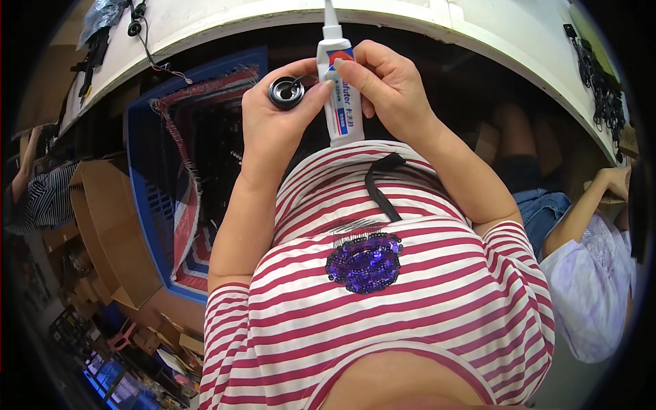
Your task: The person assembles small electronic components at a workbench. They repeatedly pick up a black circular device, apply adhesive from a tube to its interior, insert a small white component, and secure a black cap. The person handles multiple units one by one, placing finished items into a blue bowl.
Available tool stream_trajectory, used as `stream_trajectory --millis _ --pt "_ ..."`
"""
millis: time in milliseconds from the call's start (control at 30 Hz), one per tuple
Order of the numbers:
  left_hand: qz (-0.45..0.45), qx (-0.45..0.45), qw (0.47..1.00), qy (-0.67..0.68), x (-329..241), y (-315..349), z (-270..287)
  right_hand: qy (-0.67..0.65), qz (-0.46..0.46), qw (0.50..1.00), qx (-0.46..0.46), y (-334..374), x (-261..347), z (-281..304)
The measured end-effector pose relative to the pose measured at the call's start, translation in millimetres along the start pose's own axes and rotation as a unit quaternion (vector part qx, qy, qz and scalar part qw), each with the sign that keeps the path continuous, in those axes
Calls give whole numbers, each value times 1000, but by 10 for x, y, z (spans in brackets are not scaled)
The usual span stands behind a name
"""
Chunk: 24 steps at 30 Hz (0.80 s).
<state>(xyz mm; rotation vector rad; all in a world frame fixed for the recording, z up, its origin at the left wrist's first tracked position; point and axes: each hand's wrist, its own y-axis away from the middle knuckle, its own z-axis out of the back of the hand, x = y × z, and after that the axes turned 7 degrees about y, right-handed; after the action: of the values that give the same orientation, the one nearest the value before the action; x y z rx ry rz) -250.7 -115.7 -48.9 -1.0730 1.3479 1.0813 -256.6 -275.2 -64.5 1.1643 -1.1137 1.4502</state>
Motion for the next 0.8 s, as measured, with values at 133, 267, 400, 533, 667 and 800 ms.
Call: stream_trajectory --millis 133,267,400,533,667,800 --pt "-8 5 1000 5 12 -9 0 28 51 998 -12 7 -69 -34" --pt "-5 16 1000 -10 49 -29 36 43 43 998 -5 14 -110 -24" --pt "9 8 999 34 40 -51 63 52 21 998 18 15 -91 -10" --pt "20 33 999 22 62 -41 132 131 88 987 -24 9 -113 -25" --pt "32 33 998 38 41 -8 86 136 98 986 -18 11 -135 -9" --pt "47 34 995 77 22 -18 93 217 112 970 -15 11 -57 0"
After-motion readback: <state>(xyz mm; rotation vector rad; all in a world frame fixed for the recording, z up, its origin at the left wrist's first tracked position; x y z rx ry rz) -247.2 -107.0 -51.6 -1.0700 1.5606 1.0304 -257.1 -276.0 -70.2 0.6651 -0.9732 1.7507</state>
